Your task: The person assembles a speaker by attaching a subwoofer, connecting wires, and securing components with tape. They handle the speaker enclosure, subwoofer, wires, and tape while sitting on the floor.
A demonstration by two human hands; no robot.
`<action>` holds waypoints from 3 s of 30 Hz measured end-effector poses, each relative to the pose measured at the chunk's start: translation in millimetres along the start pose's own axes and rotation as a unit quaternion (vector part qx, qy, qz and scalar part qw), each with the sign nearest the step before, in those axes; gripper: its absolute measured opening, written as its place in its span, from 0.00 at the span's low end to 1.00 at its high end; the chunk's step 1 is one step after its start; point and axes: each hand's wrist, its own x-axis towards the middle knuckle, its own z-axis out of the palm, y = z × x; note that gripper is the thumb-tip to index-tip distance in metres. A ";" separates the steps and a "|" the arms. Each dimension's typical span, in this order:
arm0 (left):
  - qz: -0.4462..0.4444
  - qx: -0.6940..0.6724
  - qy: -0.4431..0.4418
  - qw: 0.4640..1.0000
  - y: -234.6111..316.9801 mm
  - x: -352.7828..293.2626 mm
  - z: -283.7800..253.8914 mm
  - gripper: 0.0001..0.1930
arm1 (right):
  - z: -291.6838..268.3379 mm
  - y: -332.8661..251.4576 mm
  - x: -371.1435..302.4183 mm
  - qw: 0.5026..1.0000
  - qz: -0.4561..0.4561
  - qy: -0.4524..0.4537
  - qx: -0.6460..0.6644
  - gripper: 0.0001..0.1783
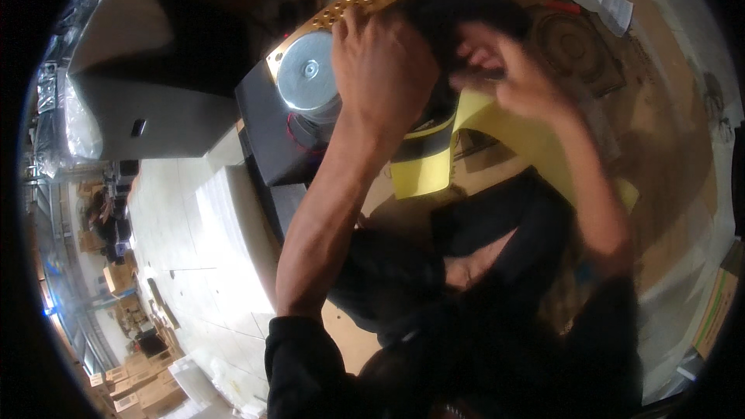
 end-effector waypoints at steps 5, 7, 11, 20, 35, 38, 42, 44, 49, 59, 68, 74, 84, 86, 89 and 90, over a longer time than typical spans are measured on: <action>0.245 -0.031 -0.026 0.969 -0.4 -1.4 12.7 0.14 | 15.7 -13.1 -82.4 0.911 -0.042 0.001 -0.410 0.41; 0.289 0.040 -0.101 0.951 -1.9 -1.9 18.2 0.15 | 19.1 -6.5 -94.7 0.898 -0.030 -0.023 -0.438 0.40; 0.293 0.036 -0.030 0.955 -14.9 3.5 12.5 0.09 | -6.1 20.9 -115.8 0.890 -0.033 0.048 -0.452 0.30; 0.040 -0.206 -0.081 0.974 -64.4 64.9 -29.6 0.16 | -144.3 29.8 -196.3 0.893 0.131 0.154 -0.401 0.30; -0.085 -0.351 -0.005 0.932 -137.7 63.4 -16.7 0.17 | 61.0 -89.3 46.4 0.905 -0.040 0.041 -0.421 0.10; 0.005 -0.401 0.049 0.915 -154.3 50.9 -5.0 0.18 | 53.8 -74.5 49.3 0.885 -0.008 -0.021 -0.466 0.11; 0.056 -0.405 0.057 0.911 -173.2 40.2 13.2 0.24 | 68.1 -61.1 55.1 0.950 -0.061 -0.019 -0.306 0.15; 0.050 -0.421 0.068 0.903 -177.2 35.9 21.5 0.23 | 74.7 -54.8 60.9 0.958 -0.105 -0.019 -0.268 0.16; 0.071 -0.397 0.091 0.911 -185.1 28.6 34.4 0.23 | 80.9 -47.4 69.3 0.972 -0.118 -0.010 -0.203 0.22; 0.037 -0.393 0.127 0.910 -186.8 11.8 45.0 0.23 | 73.2 -46.4 71.7 0.992 -0.035 -0.026 -0.119 0.32; 0.021 -0.312 0.149 0.938 -182.0 4.4 39.3 0.20 | 69.9 -54.0 74.1 0.992 0.024 -0.051 -0.115 0.30; 0.010 -0.348 0.111 0.931 -184.2 0.5 39.6 0.19 | 68.5 -57.5 74.3 0.986 0.006 -0.069 -0.150 0.31; -0.032 -0.344 0.014 0.938 -184.4 -10.3 37.5 0.14 | 62.8 -60.0 82.7 0.973 -0.002 -0.125 -0.193 0.35; -0.063 -0.345 -0.004 0.936 -181.3 -11.9 34.8 0.14 | 60.2 -65.0 86.2 0.969 0.008 -0.144 -0.203 0.35; -0.093 -0.357 -0.022 0.929 -179.9 -11.3 33.3 0.14 | 58.6 -71.7 90.7 0.957 0.043 -0.177 -0.225 0.36; -0.097 -0.363 -0.027 0.926 -180.2 -11.0 33.4 0.15 | 58.5 -73.3 91.8 0.957 0.045 -0.186 -0.220 0.36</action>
